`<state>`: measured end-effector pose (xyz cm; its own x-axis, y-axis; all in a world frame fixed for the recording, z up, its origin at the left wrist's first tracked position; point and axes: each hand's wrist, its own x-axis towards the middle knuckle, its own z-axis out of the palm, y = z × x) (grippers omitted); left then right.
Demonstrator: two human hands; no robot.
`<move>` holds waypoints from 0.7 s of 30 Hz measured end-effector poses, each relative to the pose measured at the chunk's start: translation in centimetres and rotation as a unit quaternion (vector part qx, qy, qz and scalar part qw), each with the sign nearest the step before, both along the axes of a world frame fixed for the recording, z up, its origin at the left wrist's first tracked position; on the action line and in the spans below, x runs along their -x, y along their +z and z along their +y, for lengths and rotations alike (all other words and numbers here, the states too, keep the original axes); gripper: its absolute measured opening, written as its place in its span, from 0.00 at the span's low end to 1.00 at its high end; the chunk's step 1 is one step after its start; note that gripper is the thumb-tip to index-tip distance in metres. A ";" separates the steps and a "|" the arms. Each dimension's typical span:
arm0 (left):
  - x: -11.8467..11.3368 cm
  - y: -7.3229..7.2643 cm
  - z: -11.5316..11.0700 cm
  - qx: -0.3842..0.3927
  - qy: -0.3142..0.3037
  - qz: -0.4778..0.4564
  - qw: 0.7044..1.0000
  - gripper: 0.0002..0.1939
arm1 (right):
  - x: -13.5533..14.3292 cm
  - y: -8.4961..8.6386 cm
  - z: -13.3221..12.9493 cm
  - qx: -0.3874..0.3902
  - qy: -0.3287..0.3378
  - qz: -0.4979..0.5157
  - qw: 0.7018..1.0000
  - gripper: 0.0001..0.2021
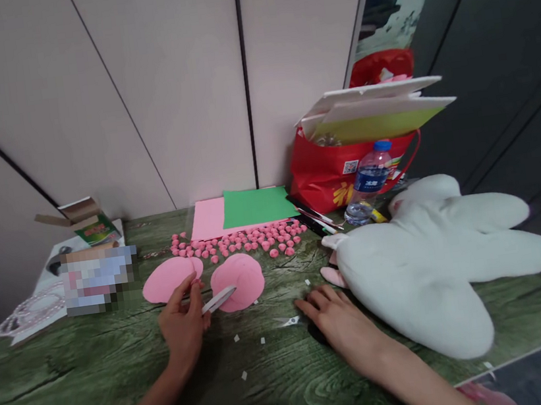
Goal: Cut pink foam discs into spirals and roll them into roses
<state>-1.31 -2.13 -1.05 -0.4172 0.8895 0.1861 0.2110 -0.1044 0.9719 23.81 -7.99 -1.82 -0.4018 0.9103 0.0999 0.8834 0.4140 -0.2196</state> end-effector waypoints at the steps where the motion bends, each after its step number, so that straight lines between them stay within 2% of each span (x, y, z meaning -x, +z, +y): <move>1: -0.1 0.2 -0.1 -0.006 0.006 -0.004 1.000 0.16 | 0.1 0.3 0.0 0.013 -0.001 0.011 1.000 0.25; 4: -0.2 0.6 -0.2 -0.043 0.026 -0.012 0.999 0.16 | 0.2 1.4 0.3 0.056 0.014 0.096 0.994 0.20; 6: -0.2 0.8 -0.3 -0.068 0.029 -0.012 0.997 0.16 | 0.3 2.2 0.5 0.078 0.009 0.207 0.975 0.18; 8: -0.2 0.8 -0.4 -0.084 0.028 -0.007 0.996 0.16 | 1.1 2.9 0.9 0.111 -0.010 0.355 0.928 0.15; 10: -0.2 0.5 -0.5 -0.096 0.022 0.003 0.995 0.15 | 2.6 3.2 1.5 0.159 0.001 0.488 0.858 0.15; 11: -0.2 0.4 -0.5 -0.102 0.018 0.009 0.995 0.15 | 3.6 3.2 1.7 0.178 0.009 0.523 0.834 0.15; 13: -0.2 0.1 -0.6 -0.112 0.012 0.024 0.993 0.14 | 5.9 3.1 2.2 0.180 0.020 0.561 0.808 0.15; 15: 0.0 -0.1 -0.6 -0.118 0.012 0.042 0.992 0.13 | 8.0 2.9 2.5 0.157 0.034 0.571 0.805 0.16; 17: 0.1 -0.1 -0.5 -0.121 0.016 0.058 0.991 0.13 | 9.5 3.0 2.4 0.126 0.031 0.558 0.819 0.17; 21: 0.5 -0.2 -0.3 -0.126 0.028 0.076 0.989 0.12 | 10.5 3.7 1.7 0.074 0.022 0.521 0.850 0.20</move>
